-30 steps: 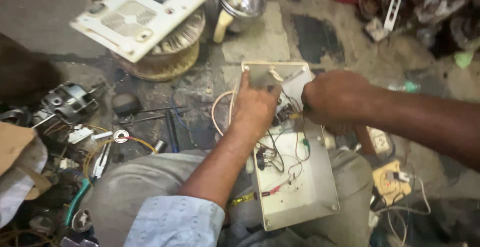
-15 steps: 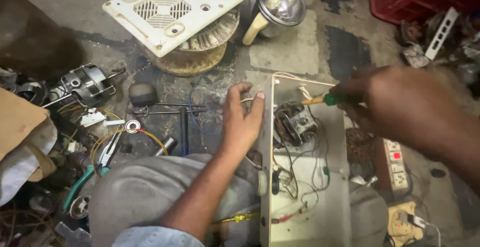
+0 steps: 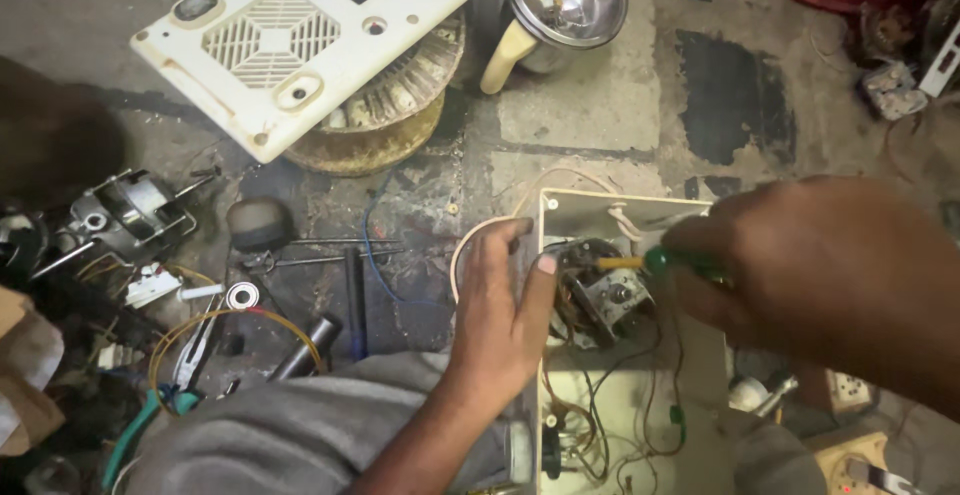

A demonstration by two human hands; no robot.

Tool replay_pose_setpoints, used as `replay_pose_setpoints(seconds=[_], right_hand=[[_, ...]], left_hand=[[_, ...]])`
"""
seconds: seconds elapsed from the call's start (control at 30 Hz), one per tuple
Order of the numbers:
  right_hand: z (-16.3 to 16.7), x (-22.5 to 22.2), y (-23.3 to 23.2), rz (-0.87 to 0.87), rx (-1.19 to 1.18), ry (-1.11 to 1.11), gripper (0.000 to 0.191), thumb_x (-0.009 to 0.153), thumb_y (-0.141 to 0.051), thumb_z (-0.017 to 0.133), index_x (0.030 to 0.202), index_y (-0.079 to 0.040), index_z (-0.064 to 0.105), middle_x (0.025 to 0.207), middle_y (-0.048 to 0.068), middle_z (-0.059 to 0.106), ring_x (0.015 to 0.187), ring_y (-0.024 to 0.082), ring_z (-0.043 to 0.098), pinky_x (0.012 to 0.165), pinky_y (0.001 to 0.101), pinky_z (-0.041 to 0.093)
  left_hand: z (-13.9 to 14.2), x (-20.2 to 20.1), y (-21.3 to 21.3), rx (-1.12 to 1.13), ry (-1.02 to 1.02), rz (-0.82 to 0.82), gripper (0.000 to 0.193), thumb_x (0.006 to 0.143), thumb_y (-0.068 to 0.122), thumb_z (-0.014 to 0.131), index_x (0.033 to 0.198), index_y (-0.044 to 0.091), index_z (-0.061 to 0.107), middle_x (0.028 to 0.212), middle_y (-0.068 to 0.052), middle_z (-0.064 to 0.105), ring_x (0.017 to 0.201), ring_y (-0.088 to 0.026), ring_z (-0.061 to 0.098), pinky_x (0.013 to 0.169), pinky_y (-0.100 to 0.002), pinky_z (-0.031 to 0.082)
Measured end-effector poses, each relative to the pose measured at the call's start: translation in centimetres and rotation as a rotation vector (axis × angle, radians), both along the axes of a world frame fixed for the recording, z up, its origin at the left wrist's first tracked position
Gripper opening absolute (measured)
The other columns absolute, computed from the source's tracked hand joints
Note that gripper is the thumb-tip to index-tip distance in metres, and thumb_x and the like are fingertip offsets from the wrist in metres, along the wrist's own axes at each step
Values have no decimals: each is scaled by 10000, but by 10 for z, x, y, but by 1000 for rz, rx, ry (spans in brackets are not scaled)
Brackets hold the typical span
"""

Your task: The person sits on the floor and uses a screwdriver to adjust and tighten screws on a small motor inside a white box. They manipulate wires and components within the box, occasionally reaching for tools and parts from the surrounding clutter.

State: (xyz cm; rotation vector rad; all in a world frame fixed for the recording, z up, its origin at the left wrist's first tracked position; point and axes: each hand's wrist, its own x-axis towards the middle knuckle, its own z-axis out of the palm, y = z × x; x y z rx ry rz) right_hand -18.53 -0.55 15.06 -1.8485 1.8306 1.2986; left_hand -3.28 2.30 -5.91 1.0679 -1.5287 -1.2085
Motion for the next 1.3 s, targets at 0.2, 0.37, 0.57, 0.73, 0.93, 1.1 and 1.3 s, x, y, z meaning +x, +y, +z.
replay_pose_setpoints(seconds=[0.2, 0.37, 0.57, 0.73, 0.93, 1.1, 1.3], right_hand=[[-1, -9, -10, -9, 39, -79, 324, 927, -480, 526, 1140, -367, 743, 818, -40, 770, 622, 95, 760, 596, 302, 629], [-8, -14, -10, -64, 93, -52, 329, 942, -542, 526, 1112, -356, 737, 815, -68, 762, 630, 100, 759, 641, 304, 610], [-18, -30, 0, -161, 17, -69, 216, 935, -489, 602, 991, -367, 772, 700, -84, 782, 609, 88, 754, 640, 302, 605], [-27, -45, 1, -174, 24, -148, 242, 913, -465, 605, 1069, -379, 769, 680, -50, 785, 598, 117, 772, 680, 320, 620], [-26, -37, 3, -81, 65, -264, 310, 940, -481, 529, 1102, -318, 737, 747, -31, 742, 596, 138, 741, 642, 343, 615], [-17, -28, 0, -198, 196, -47, 270, 1042, -453, 480, 1145, -329, 696, 761, -34, 748, 609, 112, 743, 623, 259, 604], [-16, -27, 5, -156, 191, -71, 287, 1046, -420, 460, 1185, -273, 663, 732, -5, 693, 614, 129, 715, 606, 295, 600]], left_hand=[[2, 1, 1, 95, -53, -31, 412, 1032, 252, 560, 1339, -16, 498, 1260, -233, 595, 1203, -364, 596, 1027, -448, 453], [0, 1, 0, 86, -50, -53, 406, 1056, 274, 532, 1350, -2, 487, 1279, -222, 584, 1217, -343, 598, 1038, -440, 454], [0, 2, 1, 174, -29, -61, 410, 1032, 261, 535, 1359, 18, 494, 1223, -178, 607, 1115, -287, 625, 981, -409, 492], [0, 2, 0, 100, -23, -69, 377, 1065, 227, 528, 1367, 5, 485, 1255, -172, 584, 1148, -261, 608, 992, -393, 490], [1, 2, -1, 245, 22, -92, 398, 1034, 236, 523, 1367, 22, 482, 1200, -149, 600, 1040, -229, 635, 906, -364, 536], [2, 3, -2, 131, 33, -86, 373, 1056, 212, 520, 1364, 4, 484, 1238, -158, 590, 1111, -230, 620, 940, -367, 523], [3, 5, -2, 114, 19, -77, 362, 1055, 202, 524, 1358, 5, 498, 1212, -159, 609, 1091, -249, 621, 942, -373, 513]])
